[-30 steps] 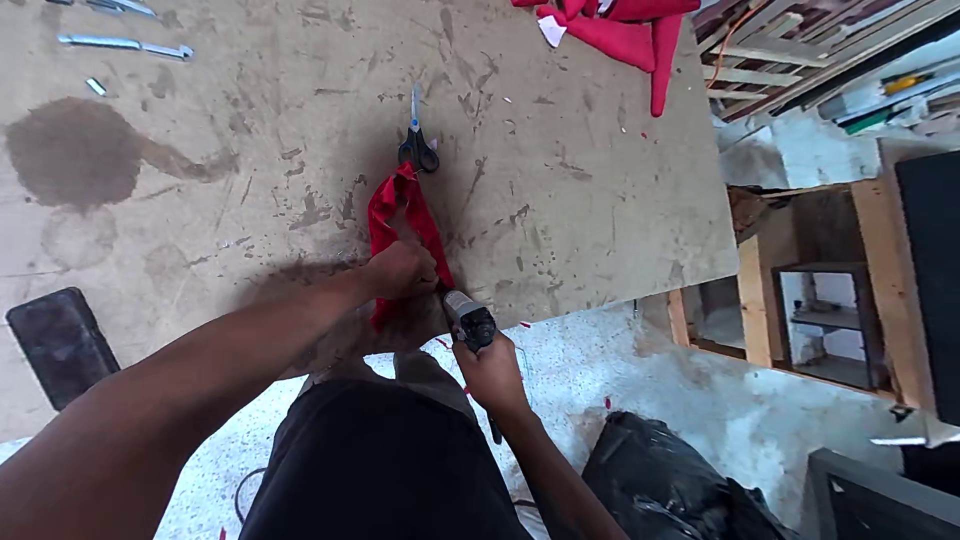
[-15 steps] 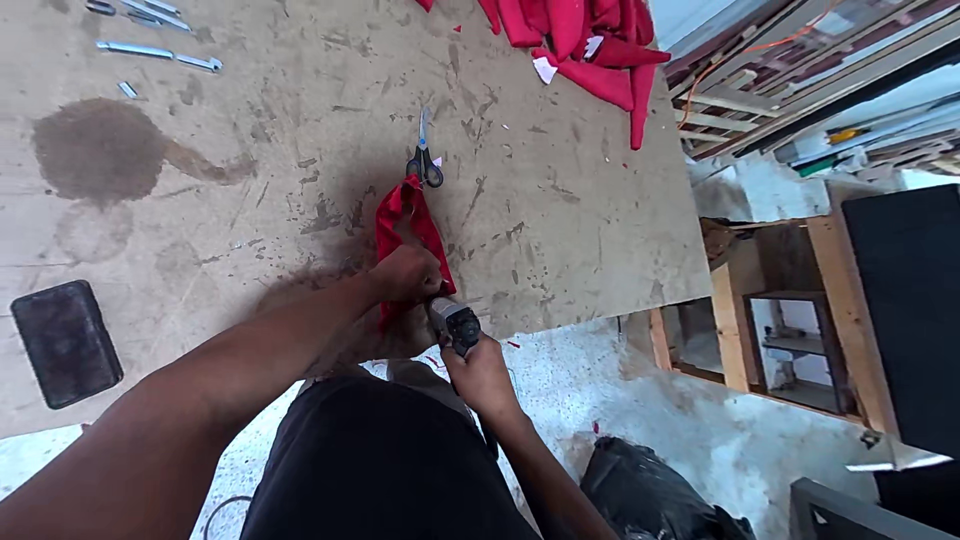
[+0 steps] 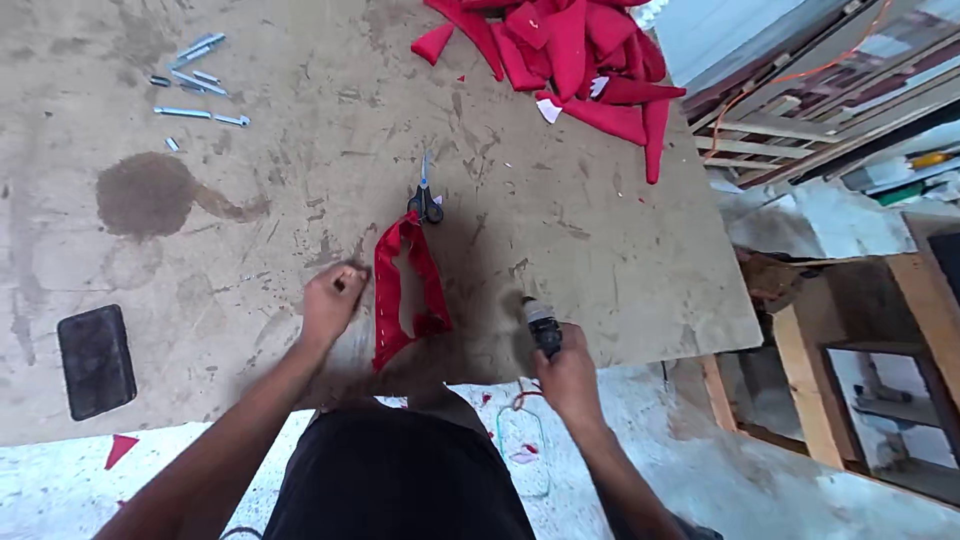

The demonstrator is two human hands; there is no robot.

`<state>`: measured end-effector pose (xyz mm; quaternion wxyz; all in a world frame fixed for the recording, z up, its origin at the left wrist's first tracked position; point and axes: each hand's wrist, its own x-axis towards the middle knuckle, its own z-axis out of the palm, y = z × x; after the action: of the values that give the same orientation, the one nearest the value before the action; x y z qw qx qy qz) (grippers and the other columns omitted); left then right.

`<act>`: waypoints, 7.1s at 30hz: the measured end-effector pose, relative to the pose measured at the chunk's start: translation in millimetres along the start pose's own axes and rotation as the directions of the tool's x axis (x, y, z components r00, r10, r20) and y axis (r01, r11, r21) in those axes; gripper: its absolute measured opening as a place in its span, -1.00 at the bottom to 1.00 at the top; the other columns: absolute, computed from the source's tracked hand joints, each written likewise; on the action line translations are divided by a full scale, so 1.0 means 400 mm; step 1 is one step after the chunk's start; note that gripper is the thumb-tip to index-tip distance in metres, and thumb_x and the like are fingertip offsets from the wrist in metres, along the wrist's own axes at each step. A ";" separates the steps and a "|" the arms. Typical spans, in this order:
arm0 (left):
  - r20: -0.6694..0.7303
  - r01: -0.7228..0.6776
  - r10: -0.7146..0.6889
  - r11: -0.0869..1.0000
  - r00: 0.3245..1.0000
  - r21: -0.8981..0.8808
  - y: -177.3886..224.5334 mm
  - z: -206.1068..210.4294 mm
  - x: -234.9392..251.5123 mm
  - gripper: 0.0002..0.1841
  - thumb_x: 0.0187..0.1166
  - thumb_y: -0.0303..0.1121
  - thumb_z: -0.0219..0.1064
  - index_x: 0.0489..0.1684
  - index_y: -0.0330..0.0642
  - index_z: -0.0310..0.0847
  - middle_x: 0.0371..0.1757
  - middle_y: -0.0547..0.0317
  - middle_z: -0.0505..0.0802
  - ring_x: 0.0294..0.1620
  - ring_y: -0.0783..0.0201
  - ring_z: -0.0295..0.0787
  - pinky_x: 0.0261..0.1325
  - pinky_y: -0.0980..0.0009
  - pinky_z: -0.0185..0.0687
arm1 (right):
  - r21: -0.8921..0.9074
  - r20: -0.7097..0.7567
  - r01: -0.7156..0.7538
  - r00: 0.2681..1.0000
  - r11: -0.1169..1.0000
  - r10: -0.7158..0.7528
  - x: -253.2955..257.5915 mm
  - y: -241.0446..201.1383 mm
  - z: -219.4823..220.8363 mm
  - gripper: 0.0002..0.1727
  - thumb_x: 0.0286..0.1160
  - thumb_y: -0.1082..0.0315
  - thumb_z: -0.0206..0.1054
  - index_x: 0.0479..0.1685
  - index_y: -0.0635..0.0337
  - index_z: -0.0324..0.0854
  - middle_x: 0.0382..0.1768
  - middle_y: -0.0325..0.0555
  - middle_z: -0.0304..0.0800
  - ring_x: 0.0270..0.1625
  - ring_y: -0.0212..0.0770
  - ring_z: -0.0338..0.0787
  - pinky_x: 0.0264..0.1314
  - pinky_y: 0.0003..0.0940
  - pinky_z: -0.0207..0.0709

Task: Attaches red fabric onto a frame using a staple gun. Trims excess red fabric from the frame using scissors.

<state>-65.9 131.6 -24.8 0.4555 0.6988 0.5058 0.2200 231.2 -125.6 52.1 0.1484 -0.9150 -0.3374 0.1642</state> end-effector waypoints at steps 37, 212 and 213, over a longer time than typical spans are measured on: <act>-0.092 -0.041 -0.301 0.172 0.949 -0.984 0.407 -0.185 0.041 -0.76 0.73 -0.26 0.17 0.12 -0.21 0.56 -0.03 -0.08 0.86 -0.06 0.08 0.88 0.04 0.06 0.84 | 0.106 0.712 0.163 0.676 0.981 -0.189 0.416 -0.200 -0.038 -0.62 0.62 0.04 0.30 -0.21 0.24 0.70 -0.39 -0.03 0.69 -0.39 -0.13 0.64 -0.26 -0.07 0.55; 0.895 -0.253 0.207 0.961 0.396 -0.110 0.615 -0.433 -0.225 -0.70 0.72 -0.20 0.18 0.17 -0.12 0.73 -0.14 0.24 0.83 -0.10 0.43 0.72 -0.01 0.28 0.63 | 0.074 0.275 0.856 -0.510 -0.511 -0.815 0.279 -0.582 -0.525 -0.46 0.39 -0.38 0.35 -0.34 -0.08 0.51 -0.15 -0.20 0.66 -0.17 -0.22 0.72 -0.35 -0.31 0.61; 0.898 -0.264 0.213 0.958 0.385 -0.114 0.616 -0.430 -0.221 -0.70 0.73 -0.21 0.19 0.20 -0.12 0.72 -0.12 0.22 0.83 -0.09 0.42 0.72 0.00 0.28 0.63 | 0.085 0.263 0.844 -0.532 -0.530 -0.805 0.282 -0.591 -0.518 -0.47 0.39 -0.36 0.36 -0.34 -0.07 0.51 -0.15 -0.20 0.66 -0.16 -0.22 0.72 -0.32 -0.31 0.62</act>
<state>-107.8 104.5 284.6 0.6018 0.7824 0.0819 -0.1379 260.8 88.5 306.8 0.0908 -0.1381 -0.9862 0.0088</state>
